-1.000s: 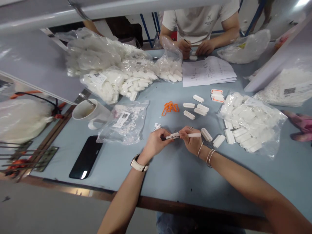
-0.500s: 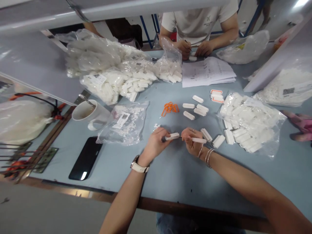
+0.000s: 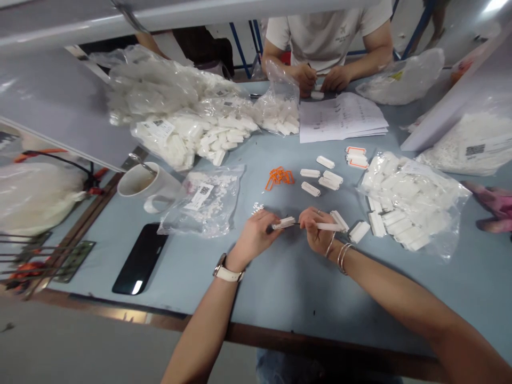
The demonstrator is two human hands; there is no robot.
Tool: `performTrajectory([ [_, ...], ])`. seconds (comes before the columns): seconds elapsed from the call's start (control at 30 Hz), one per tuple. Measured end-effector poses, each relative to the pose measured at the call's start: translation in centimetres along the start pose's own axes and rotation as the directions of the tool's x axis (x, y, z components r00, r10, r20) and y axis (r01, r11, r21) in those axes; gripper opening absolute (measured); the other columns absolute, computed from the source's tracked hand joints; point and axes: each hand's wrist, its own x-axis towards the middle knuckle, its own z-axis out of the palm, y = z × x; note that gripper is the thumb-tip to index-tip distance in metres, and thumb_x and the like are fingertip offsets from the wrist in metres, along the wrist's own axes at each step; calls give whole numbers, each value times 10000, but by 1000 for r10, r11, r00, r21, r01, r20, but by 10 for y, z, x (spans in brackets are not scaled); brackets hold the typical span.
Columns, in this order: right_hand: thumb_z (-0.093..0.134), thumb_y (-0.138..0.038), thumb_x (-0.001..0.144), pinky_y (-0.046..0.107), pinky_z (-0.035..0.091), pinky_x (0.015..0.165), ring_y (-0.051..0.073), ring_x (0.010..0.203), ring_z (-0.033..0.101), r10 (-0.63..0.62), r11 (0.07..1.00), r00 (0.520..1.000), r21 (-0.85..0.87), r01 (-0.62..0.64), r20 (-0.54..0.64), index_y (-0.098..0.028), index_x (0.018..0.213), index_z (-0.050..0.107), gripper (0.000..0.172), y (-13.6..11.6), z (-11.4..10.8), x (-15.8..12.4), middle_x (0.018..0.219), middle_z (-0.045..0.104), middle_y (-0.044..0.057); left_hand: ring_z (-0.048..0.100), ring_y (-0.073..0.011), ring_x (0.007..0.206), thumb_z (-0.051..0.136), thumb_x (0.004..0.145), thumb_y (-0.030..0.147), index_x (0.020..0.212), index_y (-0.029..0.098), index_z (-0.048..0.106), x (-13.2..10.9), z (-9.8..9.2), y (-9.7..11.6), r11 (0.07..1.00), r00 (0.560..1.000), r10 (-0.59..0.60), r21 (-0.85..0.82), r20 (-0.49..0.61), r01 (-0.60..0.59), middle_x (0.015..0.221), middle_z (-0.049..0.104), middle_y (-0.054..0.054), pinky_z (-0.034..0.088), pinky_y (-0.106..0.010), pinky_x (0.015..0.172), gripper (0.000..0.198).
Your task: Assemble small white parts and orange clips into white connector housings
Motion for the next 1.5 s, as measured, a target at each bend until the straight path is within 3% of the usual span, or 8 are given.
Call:
performTrajectory([
  [0.2, 265, -452, 930, 274, 398, 525, 137, 528, 492, 41, 999, 999, -34, -42, -5, -214, 571, 403, 453, 3, 0, -1, 549, 498, 28, 535, -140, 626, 640, 779, 269, 779, 194, 620, -2, -4, 3, 993, 991, -92, -60, 92, 98, 684, 614, -15, 435, -268, 597, 78],
  [0.57, 257, -503, 924, 270, 411, 546, 134, 540, 496, 88, 993, 996, -86, -85, 28, -216, 571, 396, 476, 10, 1, -4, 562, 501, 22, 545, -138, 625, 662, 767, 238, 770, 199, 639, -1, -5, 7, 992, 991, -108, -59, 85, 113, 663, 609, -2, 440, -264, 607, 45],
  [0.77, 282, -484, 932, 244, 387, 532, 114, 517, 477, 63, 992, 998, -109, -63, -2, -207, 571, 420, 475, 8, 2, -3, 555, 498, 4, 544, -135, 616, 666, 765, 223, 767, 187, 629, -1, -4, 5, 998, 997, -50, -46, 60, 53, 656, 608, 0, 440, -259, 597, 52],
  [1.17, 307, -410, 953, 246, 367, 516, 120, 502, 508, -40, 941, 999, -335, 44, 19, -201, 572, 463, 462, 5, 3, 3, 522, 538, 13, 540, -133, 611, 646, 788, 255, 769, 179, 618, -2, -2, 4, 999, 1000, 7, -36, 11, -7, 672, 612, -11, 434, -255, 563, 83],
  [1.3, 298, -409, 955, 240, 363, 498, 111, 486, 484, -70, 955, 997, -286, 76, 33, -203, 580, 456, 455, 4, 1, 2, 520, 518, 8, 532, -132, 598, 662, 772, 232, 771, 172, 623, -2, -3, 6, 999, 1000, -12, -31, 19, 13, 656, 593, -9, 425, -254, 558, 71],
  [1.5, 282, -420, 951, 240, 392, 517, 109, 515, 486, -34, 992, 999, -126, 30, -27, -209, 589, 425, 442, 5, -1, 0, 555, 499, 4, 530, -128, 586, 654, 778, 240, 767, 170, 624, -2, -4, 4, 1000, 1000, 2, -16, 21, -2, 651, 603, -14, 425, -248, 543, 77],
])
